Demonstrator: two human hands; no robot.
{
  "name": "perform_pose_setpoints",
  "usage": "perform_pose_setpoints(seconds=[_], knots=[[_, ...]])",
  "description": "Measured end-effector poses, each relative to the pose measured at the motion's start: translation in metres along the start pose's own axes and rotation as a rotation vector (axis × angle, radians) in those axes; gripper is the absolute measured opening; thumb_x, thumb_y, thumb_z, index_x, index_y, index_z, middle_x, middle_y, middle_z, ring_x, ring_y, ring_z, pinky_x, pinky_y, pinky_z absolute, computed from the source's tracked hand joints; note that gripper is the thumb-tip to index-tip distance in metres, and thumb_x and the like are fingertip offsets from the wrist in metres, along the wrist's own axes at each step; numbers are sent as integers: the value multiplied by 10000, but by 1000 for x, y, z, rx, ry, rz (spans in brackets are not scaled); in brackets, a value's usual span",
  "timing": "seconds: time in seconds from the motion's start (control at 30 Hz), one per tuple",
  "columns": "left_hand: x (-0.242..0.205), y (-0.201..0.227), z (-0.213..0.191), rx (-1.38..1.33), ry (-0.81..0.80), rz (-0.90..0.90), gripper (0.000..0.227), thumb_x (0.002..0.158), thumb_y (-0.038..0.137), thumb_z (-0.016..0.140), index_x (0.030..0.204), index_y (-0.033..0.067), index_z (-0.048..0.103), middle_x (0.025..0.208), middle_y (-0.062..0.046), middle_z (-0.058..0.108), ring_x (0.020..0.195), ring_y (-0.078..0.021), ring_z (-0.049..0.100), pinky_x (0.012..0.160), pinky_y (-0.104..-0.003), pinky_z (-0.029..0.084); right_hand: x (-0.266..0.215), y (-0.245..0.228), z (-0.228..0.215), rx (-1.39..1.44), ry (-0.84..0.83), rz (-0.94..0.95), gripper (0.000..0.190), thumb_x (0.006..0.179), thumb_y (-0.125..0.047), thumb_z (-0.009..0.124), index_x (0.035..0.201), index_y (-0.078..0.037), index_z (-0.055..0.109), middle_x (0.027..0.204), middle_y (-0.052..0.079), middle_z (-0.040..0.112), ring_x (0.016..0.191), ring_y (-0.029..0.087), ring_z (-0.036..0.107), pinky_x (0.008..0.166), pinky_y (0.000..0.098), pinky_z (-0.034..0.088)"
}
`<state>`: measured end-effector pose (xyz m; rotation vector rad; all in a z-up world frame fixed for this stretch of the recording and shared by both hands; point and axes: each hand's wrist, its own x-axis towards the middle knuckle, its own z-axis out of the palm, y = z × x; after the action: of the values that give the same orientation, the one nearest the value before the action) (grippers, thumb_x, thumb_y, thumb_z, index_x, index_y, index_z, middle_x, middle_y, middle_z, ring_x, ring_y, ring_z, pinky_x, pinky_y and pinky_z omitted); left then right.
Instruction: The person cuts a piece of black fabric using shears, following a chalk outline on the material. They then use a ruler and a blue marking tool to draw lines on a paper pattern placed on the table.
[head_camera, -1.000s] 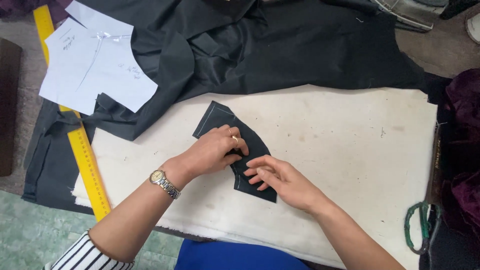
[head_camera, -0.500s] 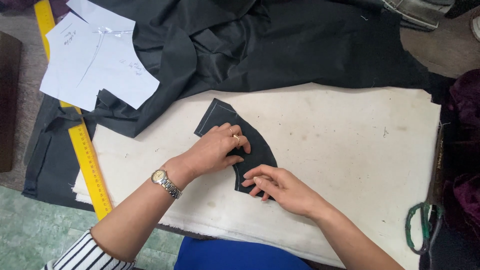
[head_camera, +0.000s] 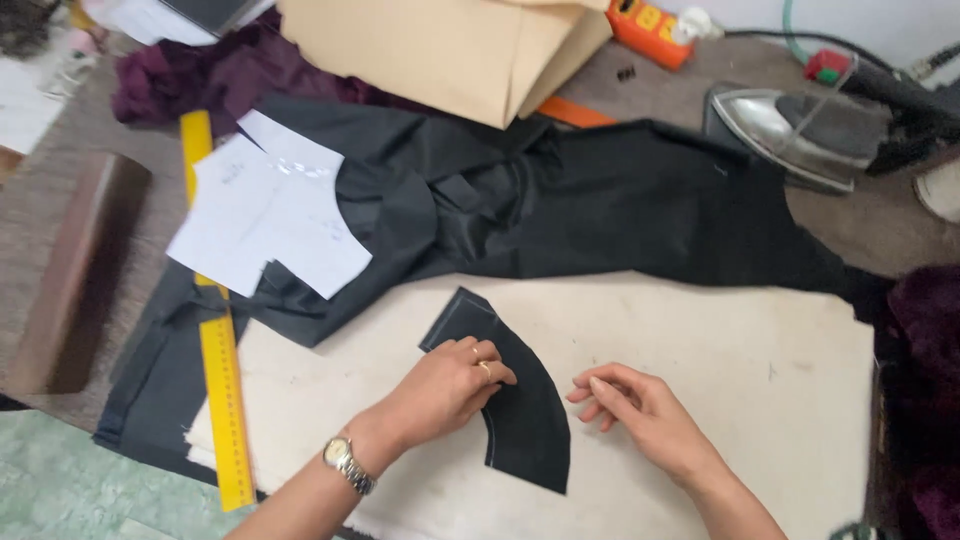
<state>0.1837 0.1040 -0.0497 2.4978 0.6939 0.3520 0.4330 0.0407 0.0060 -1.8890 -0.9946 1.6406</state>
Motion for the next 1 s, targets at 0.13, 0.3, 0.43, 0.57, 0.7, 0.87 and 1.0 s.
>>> perform_pose_setpoints(seconds=[0.13, 0.3, 0.43, 0.57, 0.7, 0.87, 1.0], knots=[[-22, -7, -35, -193, 264, -267, 195, 891, 90, 544, 1045, 98, 664, 954, -78, 620, 862, -267, 616, 752, -377, 481, 7, -9, -10, 10, 46, 73, 298, 929, -176, 534, 1047, 8, 737, 978, 170, 809, 776, 238, 708, 708, 307, 537], [-102, -78, -44, -56, 611, -665, 171, 855, 141, 606, 993, 153, 707, 813, -43, 600, 811, -195, 562, 736, -314, 437, 16, -22, -26, 4, 90, 114, 300, 942, -169, 534, 1045, 26, 737, 976, 185, 796, 788, 251, 698, 711, 310, 533], [-165, -102, -63, 245, 630, -1221, 317, 843, 284, 642, 1109, 125, 706, 981, -97, 677, 1049, -261, 548, 873, -399, 448, 23, -44, -18, -79, 103, 156, 268, 944, -175, 551, 1063, -20, 734, 993, 156, 792, 796, 243, 712, 728, 282, 551], [-199, -109, -59, 214, 598, -1385, 537, 767, 400, 721, 1167, 48, 657, 946, -141, 693, 1075, -298, 539, 915, -423, 434, 46, -51, 17, -124, -37, -134, 253, 918, -232, 545, 957, -67, 733, 923, 42, 793, 681, 142, 686, 654, 240, 496], [-181, -91, -65, 205, 666, -1304, 455, 787, 315, 722, 1142, 38, 654, 979, -136, 656, 1052, -280, 532, 879, -409, 442, 67, -110, 83, -87, -145, -229, 241, 924, -221, 551, 906, -37, 705, 899, 48, 724, 716, 136, 658, 611, 247, 504], [-163, -78, -80, 22, 666, -1265, 345, 813, 278, 700, 1118, 125, 645, 1055, -99, 574, 937, -217, 586, 820, -381, 463, 113, -163, 161, -296, -168, -349, 311, 890, -265, 535, 1144, -103, 613, 1129, 7, 649, 691, 106, 672, 583, 259, 507], [-162, -84, -82, -86, 700, -1169, 241, 805, 260, 695, 1023, 156, 692, 955, -43, 611, 789, -172, 613, 761, -326, 483, 159, -176, 204, -398, -145, -277, 437, 900, -299, 585, 1272, -82, 507, 1237, 41, 547, 593, 130, 632, 524, 284, 493]])
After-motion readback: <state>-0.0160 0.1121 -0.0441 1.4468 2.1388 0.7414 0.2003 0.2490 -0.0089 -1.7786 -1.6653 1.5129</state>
